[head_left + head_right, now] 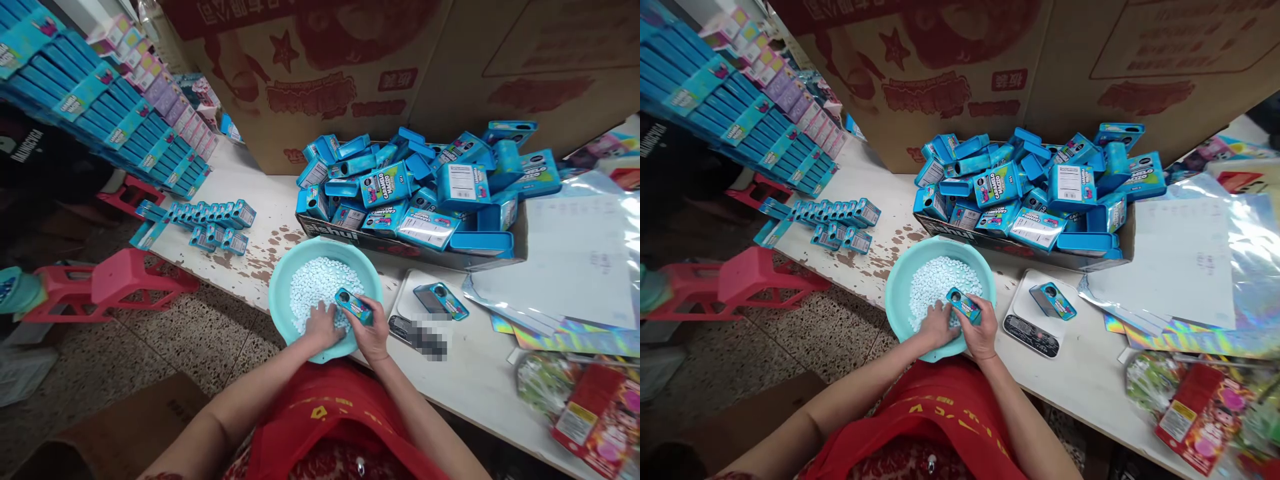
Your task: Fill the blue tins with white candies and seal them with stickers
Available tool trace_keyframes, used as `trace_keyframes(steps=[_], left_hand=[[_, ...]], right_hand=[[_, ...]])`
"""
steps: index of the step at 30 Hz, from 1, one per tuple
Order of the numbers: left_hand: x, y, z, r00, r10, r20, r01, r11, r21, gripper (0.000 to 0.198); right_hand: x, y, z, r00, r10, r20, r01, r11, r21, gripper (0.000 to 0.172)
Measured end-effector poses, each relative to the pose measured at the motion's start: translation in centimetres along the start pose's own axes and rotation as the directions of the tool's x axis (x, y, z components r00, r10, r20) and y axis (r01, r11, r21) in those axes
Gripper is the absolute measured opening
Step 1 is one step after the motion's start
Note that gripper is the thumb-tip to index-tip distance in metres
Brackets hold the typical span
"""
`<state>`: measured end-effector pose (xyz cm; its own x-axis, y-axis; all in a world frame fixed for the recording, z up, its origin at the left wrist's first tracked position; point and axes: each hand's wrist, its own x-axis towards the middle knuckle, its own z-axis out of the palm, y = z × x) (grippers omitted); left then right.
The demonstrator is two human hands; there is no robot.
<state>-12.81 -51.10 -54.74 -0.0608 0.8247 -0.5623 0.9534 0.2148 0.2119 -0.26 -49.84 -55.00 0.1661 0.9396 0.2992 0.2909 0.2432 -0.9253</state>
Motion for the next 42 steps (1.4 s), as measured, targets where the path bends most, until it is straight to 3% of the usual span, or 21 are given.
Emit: trace_keyframes(steps=[3, 7, 9, 11, 13, 15, 18, 23, 28, 33, 37, 42], left_hand=[[0.8, 0.8, 0.5, 0.999, 0.027, -0.033, -0.036, 0.954, -0.299, 0.041], [1.6, -0.8, -0.7, 0.999, -0.014, -0.039, -0.013, 0.794, -0.607, 0.018], [1.4, -1.8, -2.2, 0.998, -0.05, 0.024, 0.049, 0.602, -0.797, 0.017], [0.7, -2.3, -4.0, 0.996, -0.056, 0.07, 0.083, 0.282, -0.956, 0.019], [0.0, -2.1, -5.8, 0.999, -0.034, 0.021, 0.023, 0.033, -0.999, 0.023], [-0.5, -1.3, -7.1, 0.995, -0.041, -0.086, -0.09, -0.109, -0.99, 0.025], [-0.7, 0.2, -8.1, 0.969, -0.127, -0.21, -0.235, -0.227, -0.945, 0.026], [-0.7, 1.9, -8.8, 0.908, -0.289, -0.303, -0.373, -0.228, -0.9, 0.028], [-0.5, 2.5, -9.5, 0.878, -0.292, -0.379, -0.448, -0.224, -0.865, 0.028], [0.0, 2.8, -9.7, 0.847, -0.32, -0.425, -0.493, -0.171, -0.853, 0.028], [0.1, 3.0, -10.2, 0.857, -0.303, -0.416, -0.481, -0.181, -0.858, 0.037], [-0.2, 3.4, -10.6, 0.873, -0.256, -0.416, -0.462, -0.158, -0.873, 0.033]], right_hand=[[0.3, -1.2, -0.5, 0.997, 0.079, -0.025, -0.078, 0.997, 0.029, 0.034], [0.8, -2.7, -1.4, 0.994, 0.105, -0.03, -0.104, 0.994, 0.044, 0.036], [1.1, -2.8, -1.6, 0.991, 0.122, 0.048, -0.123, 0.992, 0.025, 0.036], [1.3, -2.7, -1.5, 0.982, 0.151, 0.115, -0.15, 0.989, -0.011, 0.036], [1.4, -2.4, -1.2, 0.974, 0.153, 0.165, -0.145, 0.988, -0.058, 0.037], [1.4, -2.2, -0.8, 0.965, 0.135, 0.225, -0.112, 0.987, -0.112, 0.036], [1.3, -2.7, -0.1, 0.944, 0.109, 0.312, -0.05, 0.981, -0.189, 0.035], [1.8, -4.3, 0.3, 0.932, 0.07, 0.356, 0.019, 0.971, -0.239, 0.037], [2.7, -5.1, 0.4, 0.912, 0.101, 0.398, -0.005, 0.972, -0.235, 0.038], [3.1, -5.4, 0.5, 0.936, 0.126, 0.327, -0.058, 0.976, -0.211, 0.035], [3.5, -5.8, 0.3, 0.928, 0.124, 0.352, -0.053, 0.977, -0.204, 0.037], [4.1, -6.1, -0.1, 0.917, 0.118, 0.38, -0.032, 0.974, -0.225, 0.038]])
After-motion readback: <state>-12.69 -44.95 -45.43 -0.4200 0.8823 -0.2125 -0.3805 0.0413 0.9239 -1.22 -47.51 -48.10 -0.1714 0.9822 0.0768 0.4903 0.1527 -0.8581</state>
